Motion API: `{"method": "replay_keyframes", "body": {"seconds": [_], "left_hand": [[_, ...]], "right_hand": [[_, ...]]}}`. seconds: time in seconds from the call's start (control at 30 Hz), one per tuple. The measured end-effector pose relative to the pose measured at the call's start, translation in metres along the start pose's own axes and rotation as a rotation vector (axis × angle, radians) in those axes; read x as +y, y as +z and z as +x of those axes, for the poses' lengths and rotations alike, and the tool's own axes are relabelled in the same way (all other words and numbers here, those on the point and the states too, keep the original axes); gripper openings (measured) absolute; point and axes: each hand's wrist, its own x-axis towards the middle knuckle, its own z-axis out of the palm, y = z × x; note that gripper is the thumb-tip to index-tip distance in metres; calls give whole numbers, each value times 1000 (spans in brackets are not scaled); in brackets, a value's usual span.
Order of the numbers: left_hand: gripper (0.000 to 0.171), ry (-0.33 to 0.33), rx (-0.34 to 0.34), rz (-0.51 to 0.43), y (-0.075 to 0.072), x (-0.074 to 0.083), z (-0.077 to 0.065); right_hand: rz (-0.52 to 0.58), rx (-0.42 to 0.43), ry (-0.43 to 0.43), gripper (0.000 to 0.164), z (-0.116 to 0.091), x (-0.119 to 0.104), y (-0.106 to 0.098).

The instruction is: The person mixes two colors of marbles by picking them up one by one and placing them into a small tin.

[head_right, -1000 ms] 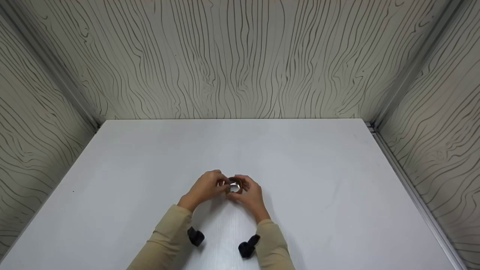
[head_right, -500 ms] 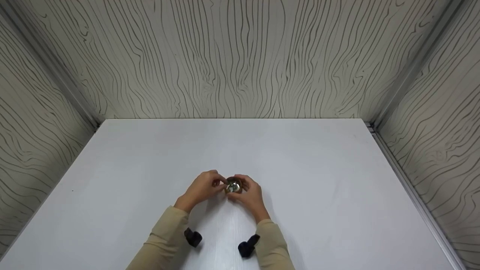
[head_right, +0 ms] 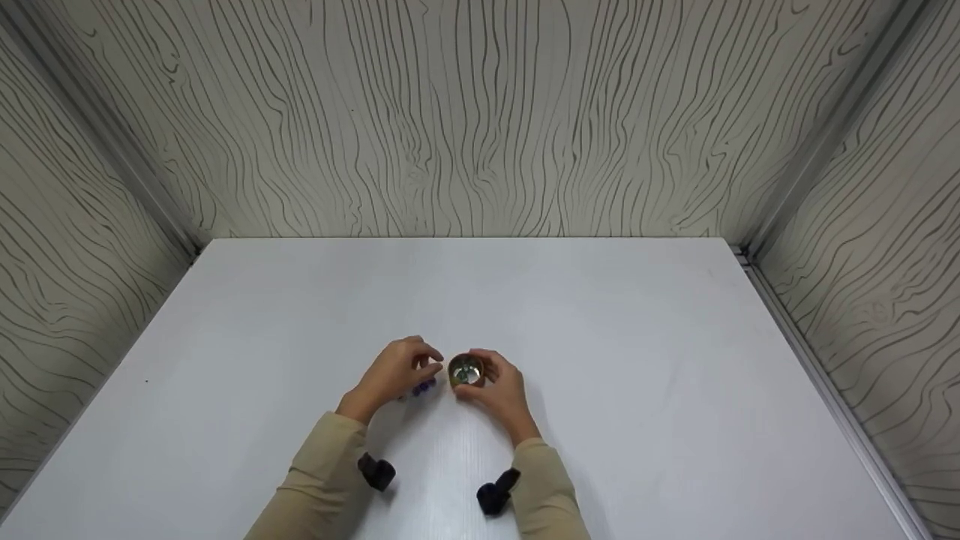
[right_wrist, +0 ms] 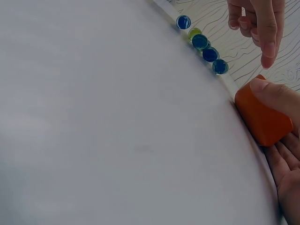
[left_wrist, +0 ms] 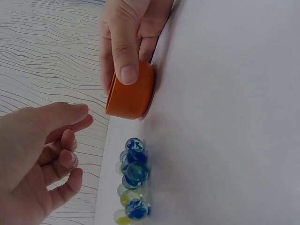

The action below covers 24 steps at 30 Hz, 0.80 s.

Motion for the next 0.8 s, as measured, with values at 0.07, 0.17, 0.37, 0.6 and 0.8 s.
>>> {"method": "replay_keyframes", "body": {"seconds": [0.07, 0.17, 0.37, 0.6, 0.8], "left_hand": [[16, -7, 6, 1, -2, -1, -1], [16, -28, 1, -13, -4, -2, -1], [16, -58, -8, -36, -7, -9, -2], [17, -44, 6, -42, -11, -17, -4], [19, -53, 6, -52, -13, -19, -5]], "right_hand": [[-1, -1, 1, 63, 0, 0, 0], [-14, -1, -2, 64, -1, -1, 0], [-31, 3, -2, 63, -1, -2, 0], [-15, 10, -5, 61, -1, -1, 0], [-21, 5, -9, 60, -1, -1, 0]]}}
